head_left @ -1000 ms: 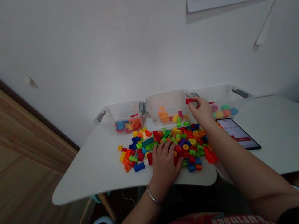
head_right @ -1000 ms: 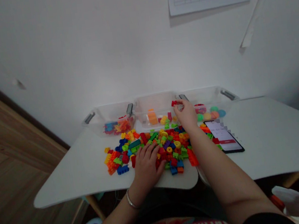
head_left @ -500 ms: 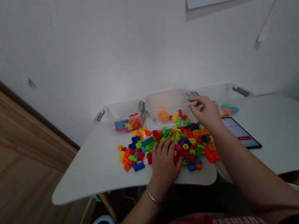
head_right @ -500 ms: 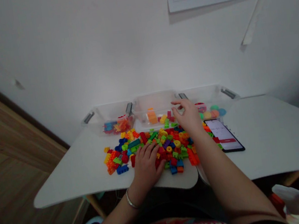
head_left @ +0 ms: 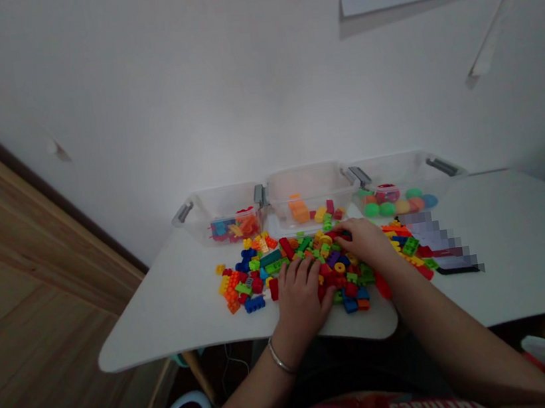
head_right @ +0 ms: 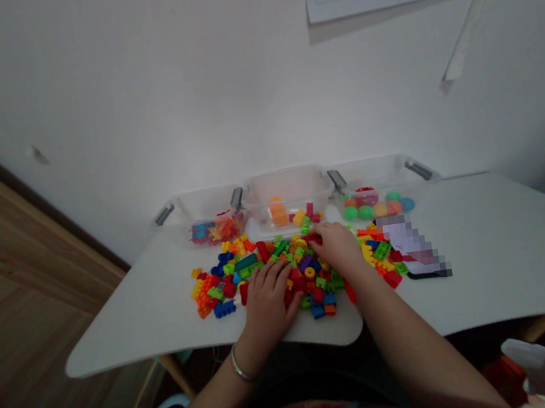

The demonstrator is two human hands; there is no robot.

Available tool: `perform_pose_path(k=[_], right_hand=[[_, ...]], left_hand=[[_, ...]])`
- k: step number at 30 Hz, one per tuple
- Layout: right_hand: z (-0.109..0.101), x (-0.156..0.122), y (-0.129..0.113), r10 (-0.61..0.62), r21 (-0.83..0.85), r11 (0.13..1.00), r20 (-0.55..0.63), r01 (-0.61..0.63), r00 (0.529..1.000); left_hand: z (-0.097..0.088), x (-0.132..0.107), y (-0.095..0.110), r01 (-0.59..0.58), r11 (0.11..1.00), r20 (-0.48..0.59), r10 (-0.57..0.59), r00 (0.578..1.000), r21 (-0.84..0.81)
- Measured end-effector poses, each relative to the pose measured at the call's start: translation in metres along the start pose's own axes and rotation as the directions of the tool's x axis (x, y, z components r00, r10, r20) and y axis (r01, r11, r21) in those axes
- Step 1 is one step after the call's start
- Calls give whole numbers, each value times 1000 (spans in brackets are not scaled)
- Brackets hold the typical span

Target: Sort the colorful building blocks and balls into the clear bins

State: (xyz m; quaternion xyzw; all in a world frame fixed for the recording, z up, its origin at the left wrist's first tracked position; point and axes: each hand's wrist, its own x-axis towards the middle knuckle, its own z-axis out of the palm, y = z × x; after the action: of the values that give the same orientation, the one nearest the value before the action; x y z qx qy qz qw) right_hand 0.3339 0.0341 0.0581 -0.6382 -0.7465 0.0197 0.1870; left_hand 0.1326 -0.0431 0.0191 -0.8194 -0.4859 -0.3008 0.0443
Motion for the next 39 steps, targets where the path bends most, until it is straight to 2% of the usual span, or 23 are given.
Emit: perform_pose_path(k=[12,16,19,22,25,28,31,35,37,39], right_hand=[[9,2,0,53,-88,995,-24,-55,998],[14,2,5,48,-47,998,-91,-53,995],[16,4,11,18,19,1000,-197,-15,980],[10,7,17,-38,119,989,-386,91,922],[-4,8,19,-25,196,966,-574,167,818],[-19,9,19,64,265,948,-701,176,710],[-24,18,19,217,390,909,-742,145,634],[-19,39,22,424,608,785,-668,120,611],[-17,50,22,428,613,783,-654,106,623],[-17,58,21,377,561,823,-659,92,651]], left_hand=[[1,0,0,-4,1000,3,4,1000,-6],[1,-1,0,-7,1000,-3,7,1000,3],[0,-1,-1,-12,1000,-10,12,1000,4],[0,-1,-1,-11,1000,-8,11,1000,-3],[0,0,0,-1,1000,-2,1,1000,-11],[0,0,0,5,1000,0,-5,1000,-14],[0,0,0,0,1000,0,0,1000,-14],[0,-1,-1,1,1000,-1,-1,1000,-18],[0,-1,-1,-1,1000,-3,1,1000,-20],[0,-2,-1,-5,1000,-5,5,1000,-20]])
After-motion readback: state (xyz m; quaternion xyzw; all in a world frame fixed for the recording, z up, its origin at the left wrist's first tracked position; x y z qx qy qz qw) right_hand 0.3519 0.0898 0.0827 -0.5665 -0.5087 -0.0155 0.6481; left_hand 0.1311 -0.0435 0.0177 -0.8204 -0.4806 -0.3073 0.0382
